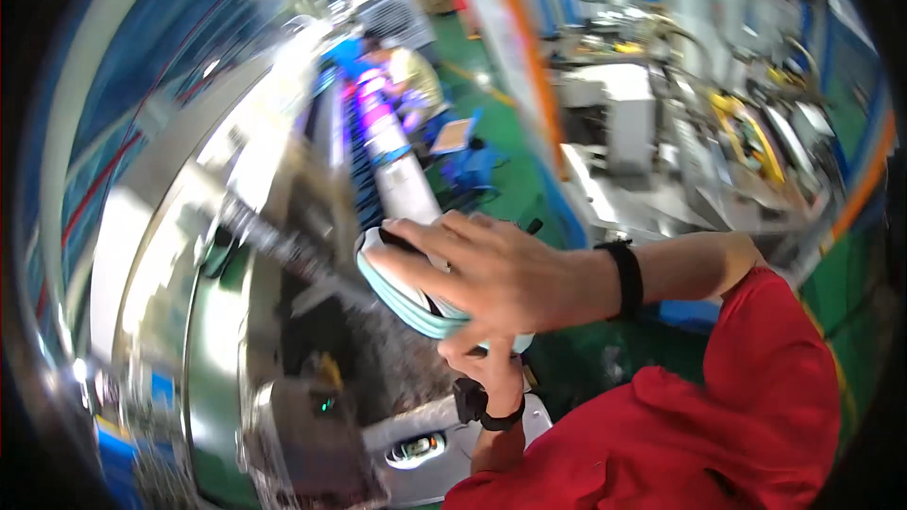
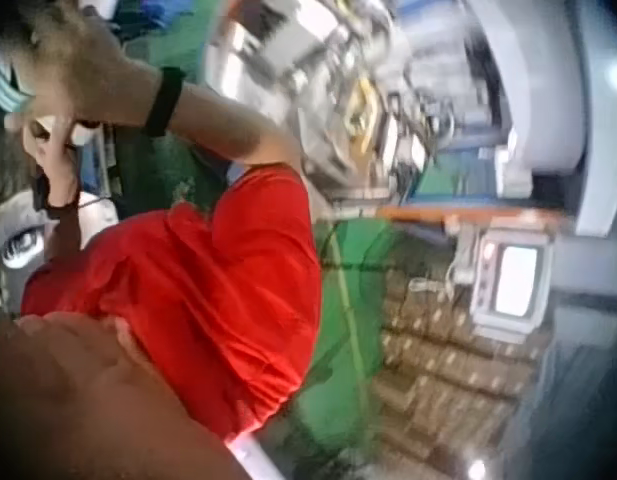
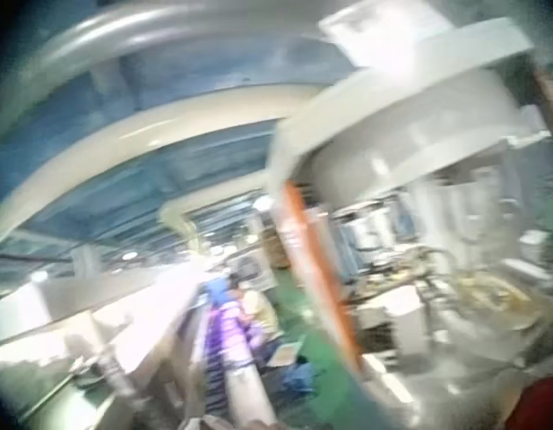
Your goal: Operating a footwear assembly machine to process sneakers and placing them on a conveyor.
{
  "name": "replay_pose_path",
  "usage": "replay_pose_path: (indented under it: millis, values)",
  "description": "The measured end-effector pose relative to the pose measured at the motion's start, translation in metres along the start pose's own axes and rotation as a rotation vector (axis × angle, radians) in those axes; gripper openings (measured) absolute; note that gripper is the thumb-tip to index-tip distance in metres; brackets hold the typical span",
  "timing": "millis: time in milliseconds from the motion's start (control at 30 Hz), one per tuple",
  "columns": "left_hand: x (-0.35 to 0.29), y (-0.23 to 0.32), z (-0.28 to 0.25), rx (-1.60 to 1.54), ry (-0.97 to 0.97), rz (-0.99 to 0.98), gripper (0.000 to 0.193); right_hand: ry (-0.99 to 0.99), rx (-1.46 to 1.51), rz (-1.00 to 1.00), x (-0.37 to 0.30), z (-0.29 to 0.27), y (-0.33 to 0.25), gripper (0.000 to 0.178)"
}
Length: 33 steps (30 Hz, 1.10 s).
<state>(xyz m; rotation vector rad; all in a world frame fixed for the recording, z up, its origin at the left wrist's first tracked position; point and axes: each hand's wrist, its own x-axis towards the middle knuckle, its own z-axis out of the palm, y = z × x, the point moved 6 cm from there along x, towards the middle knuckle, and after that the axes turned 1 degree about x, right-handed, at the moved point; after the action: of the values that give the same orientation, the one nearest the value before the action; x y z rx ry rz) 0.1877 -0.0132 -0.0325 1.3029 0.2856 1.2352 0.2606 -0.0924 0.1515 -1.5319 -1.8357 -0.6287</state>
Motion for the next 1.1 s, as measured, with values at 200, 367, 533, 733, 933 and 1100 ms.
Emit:
replay_pose_path:
  millis: [200, 367, 533, 733, 933, 1100]
  values:
    - [-0.066, -0.029, 0.194, -0.558, -0.366, -0.641, 0.047, 0.308, 0.608, 0.92, -0.245, -0.113, 0.131, 0.075]
    - [-0.142, -0.059, 0.321, -0.225, -0.72, -0.676, 0.053, 0.76, 0.77, 1.456, -0.404, -0.153, 0.122, 0.067]
    - [-0.216, -0.107, 0.433, -0.213, -1.144, -0.764, 0.068, 1.074, 0.456, 1.418, -0.533, -0.237, 0.13, 0.062]
    - [-0.21, -0.237, 0.573, 0.194, -1.186, -0.637, 0.068, 1.284, 0.113, 1.499, -0.62, -0.3, 0.123, 0.06]
    - [-0.212, -0.374, 0.694, 0.702, -1.106, -0.246, 0.086, 1.293, -0.233, 1.541, -0.636, -0.34, 0.115, 0.061]
    - [-0.22, -0.42, 0.732, 0.833, -1.169, -0.276, 0.076, 1.116, -0.546, 1.696, -0.652, -0.359, 0.137, 0.056]
